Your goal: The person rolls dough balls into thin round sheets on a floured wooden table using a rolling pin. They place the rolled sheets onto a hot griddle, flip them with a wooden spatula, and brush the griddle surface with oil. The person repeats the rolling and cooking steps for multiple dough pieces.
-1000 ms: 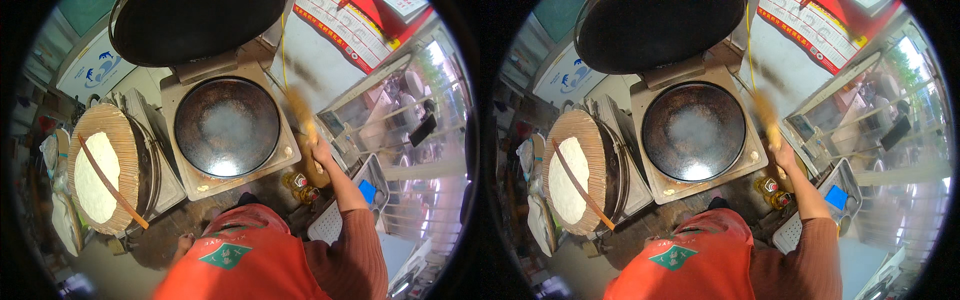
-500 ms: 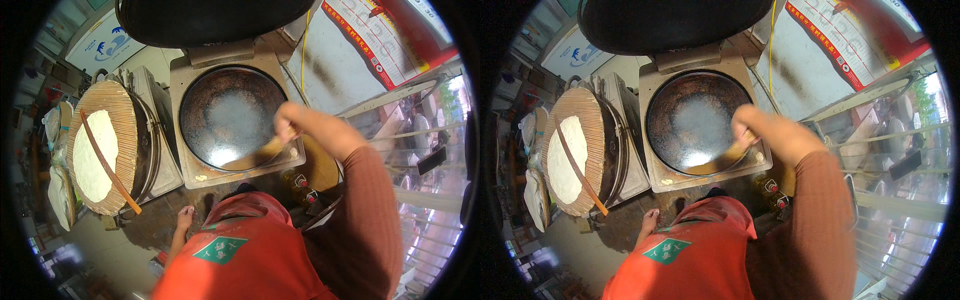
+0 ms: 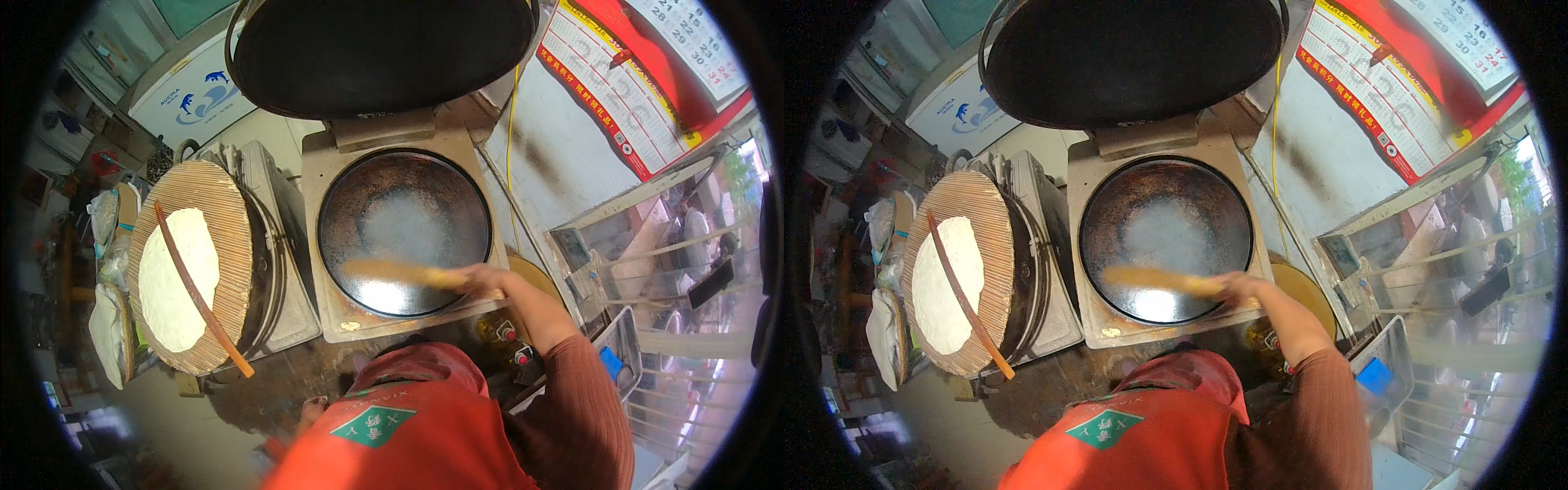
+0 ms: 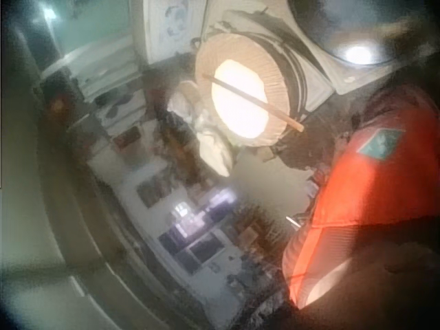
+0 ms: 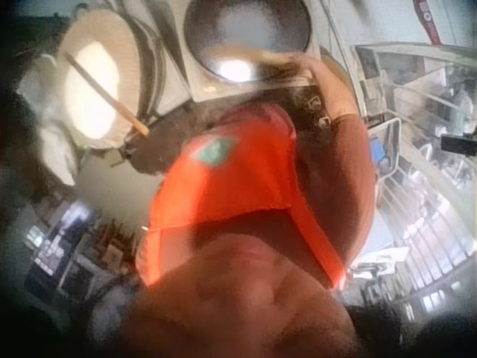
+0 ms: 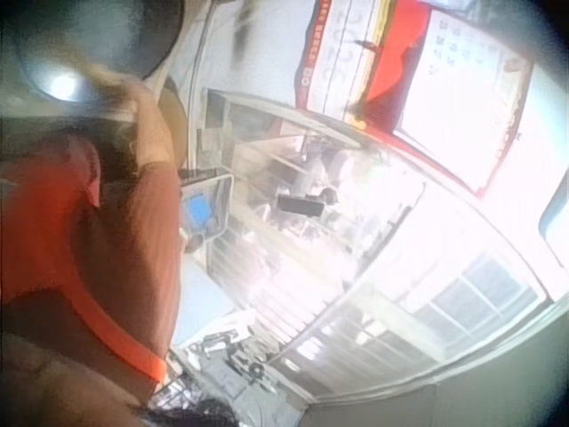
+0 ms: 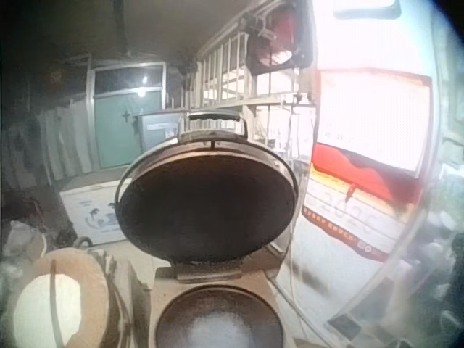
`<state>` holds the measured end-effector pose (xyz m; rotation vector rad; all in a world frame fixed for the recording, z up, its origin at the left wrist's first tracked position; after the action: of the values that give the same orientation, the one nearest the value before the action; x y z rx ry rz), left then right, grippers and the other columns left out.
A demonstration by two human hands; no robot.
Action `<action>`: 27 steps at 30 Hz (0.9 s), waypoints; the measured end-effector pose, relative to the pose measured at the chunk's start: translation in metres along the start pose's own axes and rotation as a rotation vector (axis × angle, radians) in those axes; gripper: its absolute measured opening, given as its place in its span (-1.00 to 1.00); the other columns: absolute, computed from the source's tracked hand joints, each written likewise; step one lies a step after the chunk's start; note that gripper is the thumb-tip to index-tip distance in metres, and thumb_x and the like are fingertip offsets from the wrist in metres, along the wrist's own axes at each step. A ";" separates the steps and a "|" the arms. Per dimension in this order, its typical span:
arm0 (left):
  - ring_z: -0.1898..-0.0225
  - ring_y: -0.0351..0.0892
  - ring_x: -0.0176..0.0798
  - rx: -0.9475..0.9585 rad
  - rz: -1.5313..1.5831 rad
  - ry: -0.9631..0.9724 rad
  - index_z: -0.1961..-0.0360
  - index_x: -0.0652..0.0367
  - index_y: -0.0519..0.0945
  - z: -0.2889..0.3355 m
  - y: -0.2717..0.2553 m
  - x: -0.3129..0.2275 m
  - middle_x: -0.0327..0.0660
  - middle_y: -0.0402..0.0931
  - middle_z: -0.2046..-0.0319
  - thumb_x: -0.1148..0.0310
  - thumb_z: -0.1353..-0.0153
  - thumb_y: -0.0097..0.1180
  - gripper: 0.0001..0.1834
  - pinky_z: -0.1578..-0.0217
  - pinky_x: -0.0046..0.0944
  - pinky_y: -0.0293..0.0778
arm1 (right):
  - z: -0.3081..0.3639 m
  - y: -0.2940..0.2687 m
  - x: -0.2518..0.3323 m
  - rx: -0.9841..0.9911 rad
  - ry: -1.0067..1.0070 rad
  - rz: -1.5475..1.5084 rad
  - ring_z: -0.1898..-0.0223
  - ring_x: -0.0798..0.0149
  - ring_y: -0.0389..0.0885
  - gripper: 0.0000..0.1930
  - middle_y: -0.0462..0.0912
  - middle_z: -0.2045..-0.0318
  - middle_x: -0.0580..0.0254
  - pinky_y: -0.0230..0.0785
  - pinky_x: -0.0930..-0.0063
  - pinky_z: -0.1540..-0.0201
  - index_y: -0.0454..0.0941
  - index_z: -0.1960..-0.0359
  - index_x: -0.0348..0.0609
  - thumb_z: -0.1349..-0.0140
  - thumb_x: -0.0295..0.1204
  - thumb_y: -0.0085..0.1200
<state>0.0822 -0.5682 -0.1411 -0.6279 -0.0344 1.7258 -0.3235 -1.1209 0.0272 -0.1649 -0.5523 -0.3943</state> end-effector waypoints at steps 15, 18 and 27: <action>0.39 0.59 -0.32 -0.004 0.269 0.132 0.24 0.19 0.65 0.031 -0.008 -0.063 -0.27 0.62 0.44 0.26 -0.42 0.16 -0.79 0.33 -0.24 0.53 | 0.029 0.014 -0.009 -1.034 -0.189 -0.172 0.18 0.21 0.58 -0.50 0.62 0.15 0.11 0.46 0.34 0.09 0.29 -0.31 -0.18 -0.41 -0.32 0.08; 0.36 0.62 -0.31 0.013 0.231 0.225 0.24 0.20 0.66 0.021 -0.010 -0.037 -0.26 0.62 0.43 0.23 -0.40 0.18 -0.77 0.29 -0.23 0.54 | 0.011 0.050 -0.004 -1.015 -0.496 -0.431 0.19 0.15 0.59 -0.52 0.62 0.16 0.06 0.47 0.31 0.10 0.35 -0.28 -0.13 -0.38 -0.28 0.14; 0.27 0.68 -0.25 -0.062 0.034 0.057 0.19 0.24 0.65 0.017 -0.005 -0.019 -0.18 0.68 0.36 0.22 -0.38 0.21 -0.74 0.22 -0.17 0.58 | -0.083 0.025 0.089 -1.206 -0.284 -0.611 0.23 0.12 0.61 -0.53 0.66 0.29 0.08 0.51 0.17 0.12 0.43 -0.15 -0.22 -0.38 -0.14 0.15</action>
<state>0.0820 -0.5789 -0.1174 -0.7268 -0.0373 1.7445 -0.2042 -1.1474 0.0041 -1.2435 -0.5750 -1.2891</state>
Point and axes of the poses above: each hand's wrist, its own z-axis away from the middle knuckle, its own y-axis out of the palm, x = y × z, the point moved 2 cm from there along -z, towards the middle knuckle
